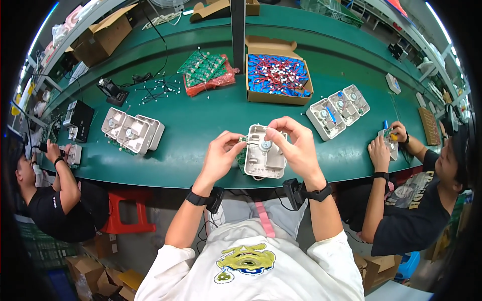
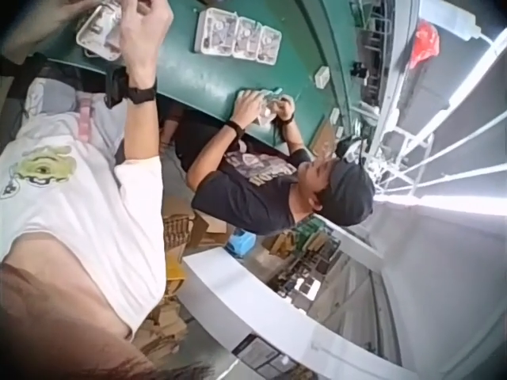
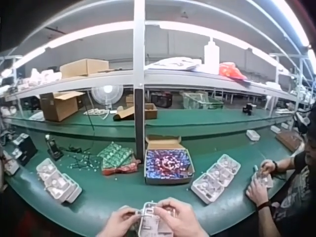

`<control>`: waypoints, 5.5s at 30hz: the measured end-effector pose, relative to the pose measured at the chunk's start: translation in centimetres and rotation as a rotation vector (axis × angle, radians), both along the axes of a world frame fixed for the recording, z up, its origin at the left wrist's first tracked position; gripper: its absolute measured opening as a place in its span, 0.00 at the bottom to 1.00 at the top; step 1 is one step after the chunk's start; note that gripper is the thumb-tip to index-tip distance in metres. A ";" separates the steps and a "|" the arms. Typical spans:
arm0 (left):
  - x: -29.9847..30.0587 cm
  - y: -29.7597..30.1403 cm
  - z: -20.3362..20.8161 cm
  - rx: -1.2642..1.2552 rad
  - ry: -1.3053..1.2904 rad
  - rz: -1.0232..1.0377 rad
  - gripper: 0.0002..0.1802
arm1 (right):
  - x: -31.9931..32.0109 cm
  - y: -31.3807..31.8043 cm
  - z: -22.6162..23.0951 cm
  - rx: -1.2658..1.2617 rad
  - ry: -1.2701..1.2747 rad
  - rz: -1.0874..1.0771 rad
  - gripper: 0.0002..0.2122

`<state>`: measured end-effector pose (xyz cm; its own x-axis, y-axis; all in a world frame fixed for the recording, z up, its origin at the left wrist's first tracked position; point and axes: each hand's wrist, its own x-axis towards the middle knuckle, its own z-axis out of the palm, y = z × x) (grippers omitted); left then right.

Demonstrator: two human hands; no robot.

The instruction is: The person picks up a battery from a box, places it into a plastic housing, and connects the battery wires to a circuit board. They then move the assembled housing to the side and repeat the process with several more units.

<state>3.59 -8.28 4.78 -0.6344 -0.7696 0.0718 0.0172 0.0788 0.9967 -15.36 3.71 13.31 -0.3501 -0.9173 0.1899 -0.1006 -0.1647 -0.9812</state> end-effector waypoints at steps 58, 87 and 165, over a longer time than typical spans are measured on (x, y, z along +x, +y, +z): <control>-0.7 -0.9 3.9 -0.426 -0.166 -0.109 0.18 | 1.8 -1.7 -3.6 -0.334 1.485 -0.035 0.11; 0.6 2.4 2.3 -0.212 -0.052 0.130 0.12 | -17.2 -8.2 -1.7 0.231 0.633 -0.358 0.10; -1.1 4.8 1.3 -0.463 0.069 0.395 0.10 | 3.4 -0.3 -3.1 -0.023 1.087 -0.093 0.03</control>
